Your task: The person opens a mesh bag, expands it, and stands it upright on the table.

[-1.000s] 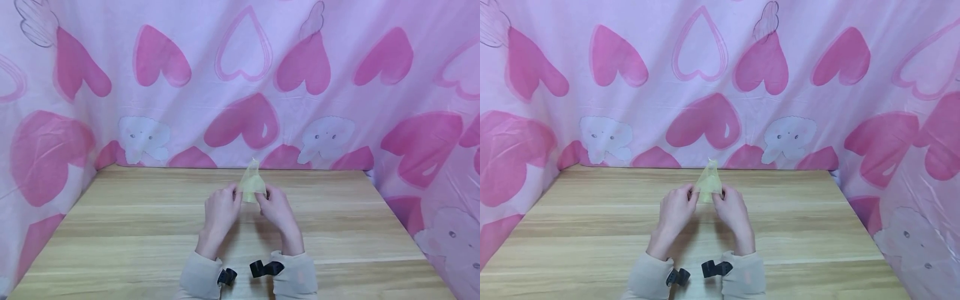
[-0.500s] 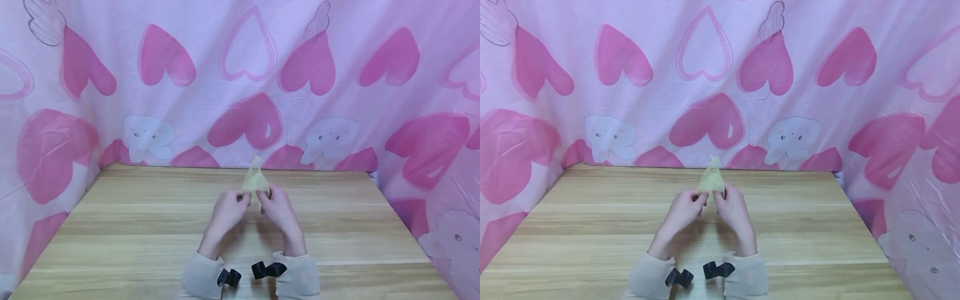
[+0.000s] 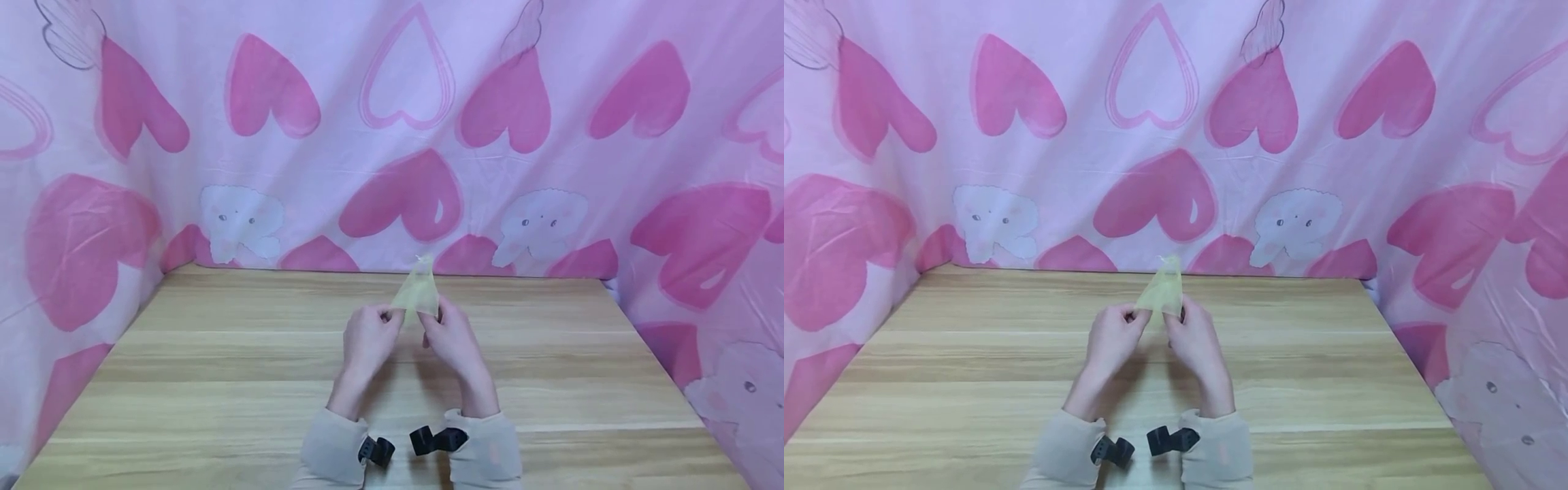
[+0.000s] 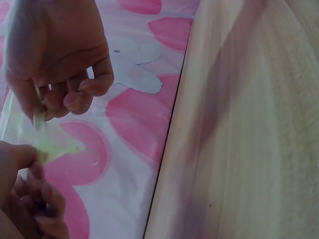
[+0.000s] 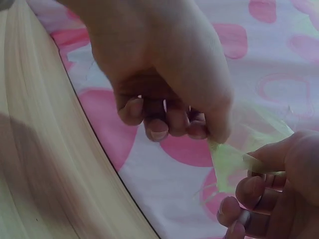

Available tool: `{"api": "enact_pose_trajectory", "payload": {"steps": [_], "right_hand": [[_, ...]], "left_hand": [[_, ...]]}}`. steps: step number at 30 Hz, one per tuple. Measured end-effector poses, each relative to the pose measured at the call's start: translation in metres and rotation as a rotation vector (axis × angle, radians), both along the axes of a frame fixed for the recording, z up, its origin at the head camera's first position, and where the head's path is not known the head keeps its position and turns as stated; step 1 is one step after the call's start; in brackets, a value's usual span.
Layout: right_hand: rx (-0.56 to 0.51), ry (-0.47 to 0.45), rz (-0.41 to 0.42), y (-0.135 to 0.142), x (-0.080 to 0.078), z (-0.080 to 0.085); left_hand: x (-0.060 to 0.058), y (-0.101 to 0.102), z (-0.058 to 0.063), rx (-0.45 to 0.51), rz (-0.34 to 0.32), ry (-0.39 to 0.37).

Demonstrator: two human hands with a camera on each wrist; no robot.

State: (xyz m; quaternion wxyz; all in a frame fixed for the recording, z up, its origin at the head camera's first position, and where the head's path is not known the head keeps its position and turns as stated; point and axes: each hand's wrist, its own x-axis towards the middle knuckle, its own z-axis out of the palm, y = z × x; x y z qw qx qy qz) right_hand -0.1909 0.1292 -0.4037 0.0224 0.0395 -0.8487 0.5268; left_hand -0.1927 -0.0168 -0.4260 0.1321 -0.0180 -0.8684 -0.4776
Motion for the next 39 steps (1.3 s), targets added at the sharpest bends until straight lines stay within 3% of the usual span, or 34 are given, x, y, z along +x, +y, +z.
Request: {"api": "enact_pose_trajectory", "payload": {"steps": [5, 9, 13, 16, 19, 25, 29, 32, 36, 39], "right_hand": [[0.003, 0.019, -0.006, 0.004, 0.000, 0.001], [-0.017, 0.041, 0.066, 0.006, 0.000, 0.000], [-0.049, 0.036, 0.194, 0.007, 0.003, 0.002], [-0.037, 0.011, 0.225, 0.005, 0.004, 0.003], [-0.033, 0.008, 0.207, 0.000, 0.005, 0.004], [-0.047, 0.080, 0.099, -0.019, 0.007, 0.005], [-0.077, 0.128, -0.007, -0.025, 0.009, 0.007], [-0.013, 0.216, -0.056, -0.026, 0.009, 0.007], [0.128, 0.362, -0.072, -0.027, 0.008, 0.007], [0.156, 0.404, -0.059, -0.027, 0.008, 0.008]], "left_hand": [[0.000, -0.001, 0.006, -0.055, -0.045, 0.086], [0.001, -0.002, 0.009, -0.017, -0.040, 0.136], [0.000, -0.006, 0.008, 0.214, -0.057, 0.141], [0.000, -0.009, 0.009, 0.398, -0.055, 0.125], [-0.001, -0.008, 0.009, 0.491, -0.046, 0.136], [-0.003, -0.003, 0.005, 0.553, -0.095, 0.174], [-0.003, -0.002, 0.005, 0.531, -0.115, 0.146], [-0.002, -0.003, 0.005, 0.502, -0.140, 0.114], [-0.001, -0.003, 0.006, 0.452, -0.192, 0.064], [0.000, -0.004, 0.007, 0.448, -0.215, 0.025]]}}
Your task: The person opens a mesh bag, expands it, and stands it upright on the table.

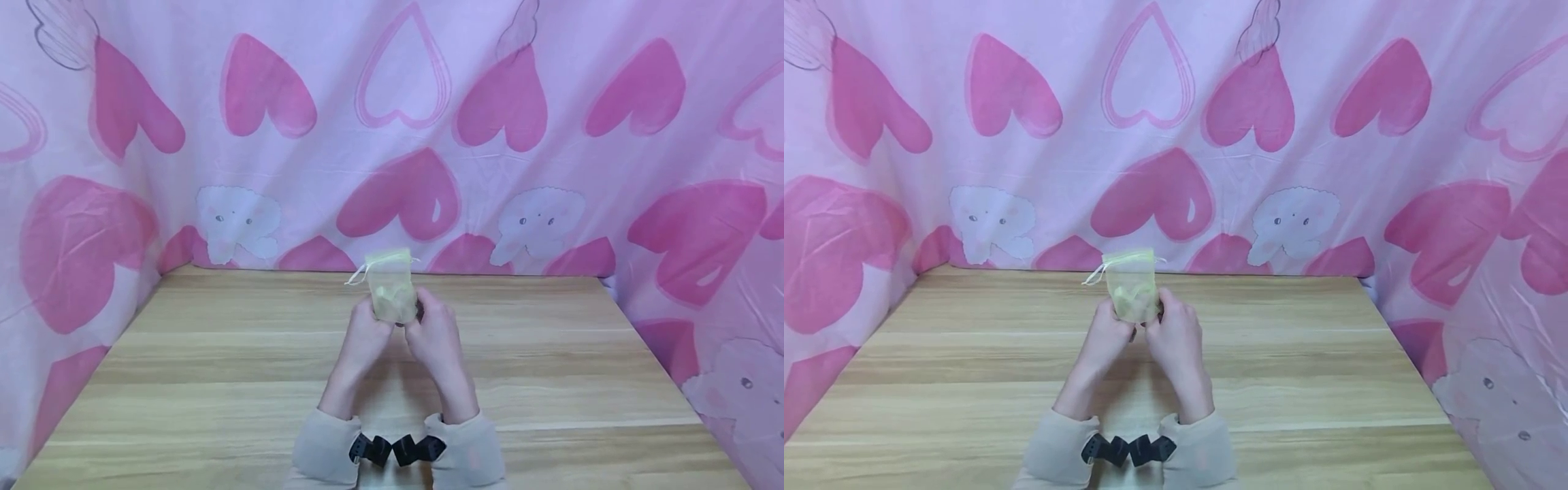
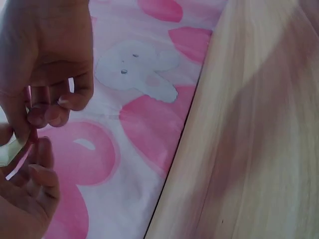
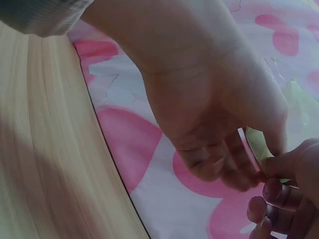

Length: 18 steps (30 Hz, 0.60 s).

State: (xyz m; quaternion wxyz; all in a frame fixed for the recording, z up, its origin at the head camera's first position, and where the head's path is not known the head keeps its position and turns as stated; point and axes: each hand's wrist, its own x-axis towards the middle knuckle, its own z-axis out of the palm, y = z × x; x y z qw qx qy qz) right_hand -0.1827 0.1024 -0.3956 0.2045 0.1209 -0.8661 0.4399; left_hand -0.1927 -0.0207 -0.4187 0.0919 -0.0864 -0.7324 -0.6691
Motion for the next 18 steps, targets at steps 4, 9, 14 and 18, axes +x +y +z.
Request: {"api": "enact_pose_trajectory", "payload": {"steps": [4, 9, 14, 18], "right_hand": [[-0.005, 0.013, 0.018, -0.0007, 0.0006, 0.0012], [-0.017, 0.031, 0.048, -0.0033, 0.0013, 0.0032], [-0.059, 0.018, 0.065, -0.0059, 0.0027, 0.0040], [-0.104, 0.023, 0.009, -0.0042, 0.0021, 0.0024]], "left_hand": [[0.0017, -0.0016, 0.0022, 0.088, 0.013, -0.056], [0.0021, -0.0021, 0.0041, 0.205, 0.052, -0.053], [0.0011, -0.0002, 0.0049, 0.219, 0.112, -0.016], [0.0005, 0.0013, 0.0060, 0.170, 0.157, 0.037]]}}
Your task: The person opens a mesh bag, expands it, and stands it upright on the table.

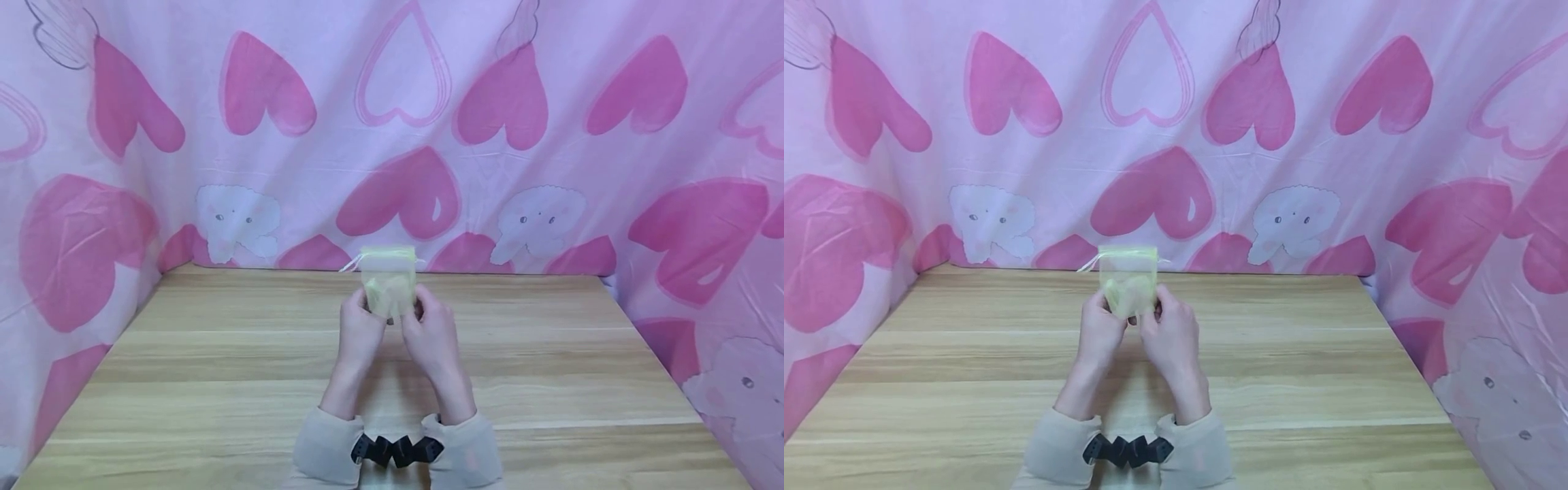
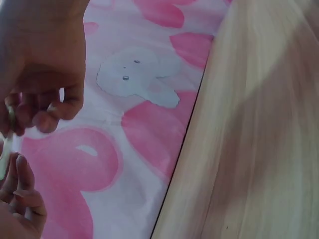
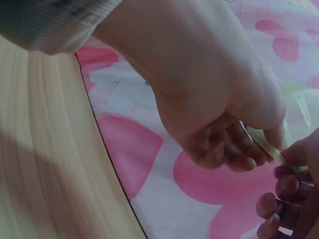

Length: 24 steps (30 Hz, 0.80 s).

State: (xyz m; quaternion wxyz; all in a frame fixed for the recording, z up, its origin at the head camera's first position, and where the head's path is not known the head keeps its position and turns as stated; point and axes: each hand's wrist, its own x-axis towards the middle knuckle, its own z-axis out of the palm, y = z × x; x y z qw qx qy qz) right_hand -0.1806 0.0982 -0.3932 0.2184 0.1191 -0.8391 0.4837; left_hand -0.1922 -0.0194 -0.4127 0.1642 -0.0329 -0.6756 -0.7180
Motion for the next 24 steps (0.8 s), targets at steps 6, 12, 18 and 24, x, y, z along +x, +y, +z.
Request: {"api": "enact_pose_trajectory", "payload": {"steps": [6, 12, 18, 24], "right_hand": [[-0.016, 0.033, -0.114, 0.010, -0.003, -0.001], [-0.097, -0.108, 0.134, 0.022, -0.002, 0.003], [-0.397, -0.298, 0.462, 0.041, -0.004, 0.001], [-0.544, -0.246, 0.326, 0.050, -0.007, 0.001]], "left_hand": [[0.001, -0.001, 0.002, -0.170, 0.100, 0.136], [0.001, -0.001, 0.003, -0.149, 0.070, 0.123], [0.002, 0.000, 0.001, -0.055, 0.028, 0.095], [0.001, 0.000, -0.001, -0.141, -0.046, 0.099]]}}
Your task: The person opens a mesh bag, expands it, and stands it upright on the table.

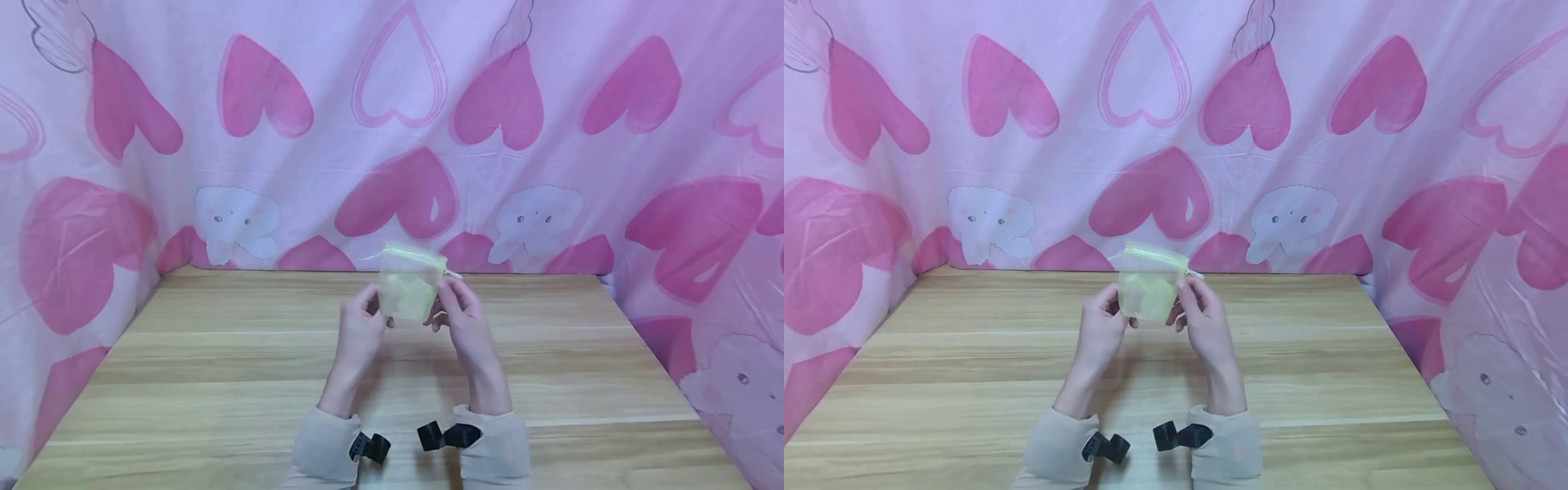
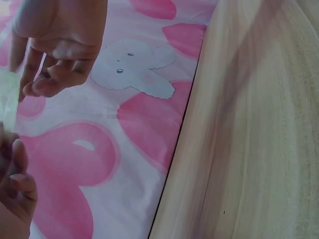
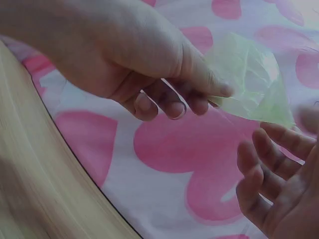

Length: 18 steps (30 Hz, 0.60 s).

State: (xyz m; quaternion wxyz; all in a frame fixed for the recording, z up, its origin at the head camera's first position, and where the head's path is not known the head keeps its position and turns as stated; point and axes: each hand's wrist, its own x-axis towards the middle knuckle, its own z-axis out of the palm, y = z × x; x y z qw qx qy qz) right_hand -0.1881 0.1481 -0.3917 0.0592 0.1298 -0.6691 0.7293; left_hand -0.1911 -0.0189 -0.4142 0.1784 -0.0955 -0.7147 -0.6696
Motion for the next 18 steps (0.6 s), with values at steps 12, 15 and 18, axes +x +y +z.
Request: {"api": "enact_pose_trajectory", "payload": {"steps": [12, 15, 18], "right_hand": [[0.190, 0.098, -0.290, -0.002, 0.006, 0.013], [0.226, 0.134, -0.308, -0.005, 0.010, 0.018], [0.254, 0.174, -0.290, -0.009, 0.011, 0.018]], "left_hand": [[0.001, -0.030, -0.003, -0.203, -0.392, -0.189], [0.001, -0.036, -0.001, -0.160, -0.390, -0.196], [-0.002, -0.034, -0.002, -0.174, -0.339, -0.143]]}}
